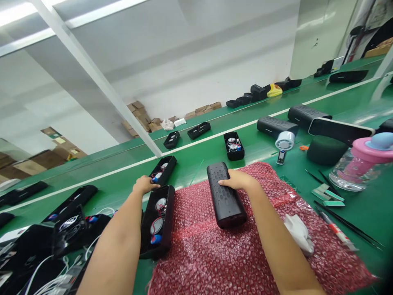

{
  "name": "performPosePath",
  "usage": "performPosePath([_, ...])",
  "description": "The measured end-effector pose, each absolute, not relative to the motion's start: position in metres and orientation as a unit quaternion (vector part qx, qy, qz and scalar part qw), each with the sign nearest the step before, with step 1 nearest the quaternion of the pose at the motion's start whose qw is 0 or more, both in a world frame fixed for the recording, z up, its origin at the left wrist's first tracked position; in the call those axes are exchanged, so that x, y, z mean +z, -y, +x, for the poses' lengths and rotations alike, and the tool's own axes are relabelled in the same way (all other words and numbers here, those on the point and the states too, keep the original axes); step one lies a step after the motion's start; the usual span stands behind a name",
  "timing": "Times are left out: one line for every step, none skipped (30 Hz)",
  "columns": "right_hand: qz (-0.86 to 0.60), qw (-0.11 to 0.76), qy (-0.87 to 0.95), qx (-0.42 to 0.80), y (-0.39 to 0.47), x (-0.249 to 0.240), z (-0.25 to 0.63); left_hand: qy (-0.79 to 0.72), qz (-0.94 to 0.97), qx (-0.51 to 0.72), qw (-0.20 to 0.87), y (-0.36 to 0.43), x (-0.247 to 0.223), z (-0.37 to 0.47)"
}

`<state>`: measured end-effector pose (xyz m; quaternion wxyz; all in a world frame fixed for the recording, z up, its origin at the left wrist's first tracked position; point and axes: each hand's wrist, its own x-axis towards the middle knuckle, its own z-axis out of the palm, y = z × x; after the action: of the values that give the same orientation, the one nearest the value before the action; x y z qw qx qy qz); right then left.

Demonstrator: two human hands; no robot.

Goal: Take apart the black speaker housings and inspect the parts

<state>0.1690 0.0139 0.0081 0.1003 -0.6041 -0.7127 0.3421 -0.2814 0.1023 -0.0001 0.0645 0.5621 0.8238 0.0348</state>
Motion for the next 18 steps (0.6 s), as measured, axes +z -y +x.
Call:
performPosePath([-0.605,0.099,0.712,0.342,-0.014,0.009,0.169,-0.826,0.559,0.038,0.063,-0.105,0.004,-0.280])
performPosePath([-0.607,0.097,0.711,0.342,-0.013,0.009,0.169,-0.829,0.554,0.051,0.060,-0.109,0.008,-0.276])
performPosePath([-0.608,0.096,0.710,0.341,-0.013,0.009,0.169,-0.833,0.547,0.071,0.054,-0.114,0.012,-0.271])
performPosePath([-0.609,0.094,0.710,0.340,-0.013,0.009,0.168,-0.836,0.539,0.095,0.047,-0.119,0.018,-0.265])
performPosePath([-0.609,0.093,0.711,0.339,-0.013,0.009,0.168,-0.838,0.531,0.123,0.040,-0.126,0.025,-0.257])
performPosePath([-0.609,0.092,0.712,0.337,-0.013,0.009,0.168,-0.837,0.525,0.151,0.036,-0.132,0.032,-0.249])
performPosePath([-0.609,0.091,0.713,0.335,-0.013,0.010,0.167,-0.833,0.522,0.176,0.037,-0.139,0.041,-0.241])
performPosePath([-0.609,0.090,0.715,0.332,-0.013,0.010,0.167,-0.828,0.524,0.197,0.040,-0.145,0.049,-0.232])
performPosePath([-0.609,0.088,0.717,0.329,-0.013,0.010,0.166,-0.821,0.528,0.213,0.045,-0.149,0.058,-0.223])
performPosePath([-0.610,0.085,0.718,0.325,-0.013,0.011,0.166,-0.813,0.535,0.223,0.049,-0.152,0.067,-0.215])
performPosePath([-0.612,0.082,0.719,0.321,-0.013,0.011,0.166,-0.805,0.545,0.230,0.052,-0.152,0.074,-0.207])
performPosePath([-0.614,0.079,0.719,0.317,-0.013,0.012,0.165,-0.796,0.556,0.234,0.052,-0.149,0.079,-0.199])
performPosePath([-0.616,0.077,0.719,0.313,-0.013,0.013,0.165,-0.786,0.570,0.235,0.050,-0.144,0.083,-0.190])
performPosePath([-0.617,0.077,0.719,0.310,-0.012,0.013,0.165,-0.774,0.586,0.236,0.044,-0.136,0.084,-0.180])
performPosePath([-0.617,0.077,0.720,0.308,-0.012,0.014,0.165,-0.761,0.603,0.235,0.036,-0.124,0.083,-0.170])
performPosePath([-0.617,0.079,0.721,0.307,-0.012,0.014,0.166,-0.749,0.620,0.234,0.019,-0.110,0.080,-0.160])
performPosePath([-0.616,0.081,0.721,0.306,-0.012,0.015,0.166,-0.737,0.636,0.229,0.007,-0.093,0.075,-0.150])
performPosePath([-0.615,0.083,0.722,0.305,-0.012,0.016,0.166,-0.723,0.654,0.224,-0.001,-0.075,0.068,-0.141])
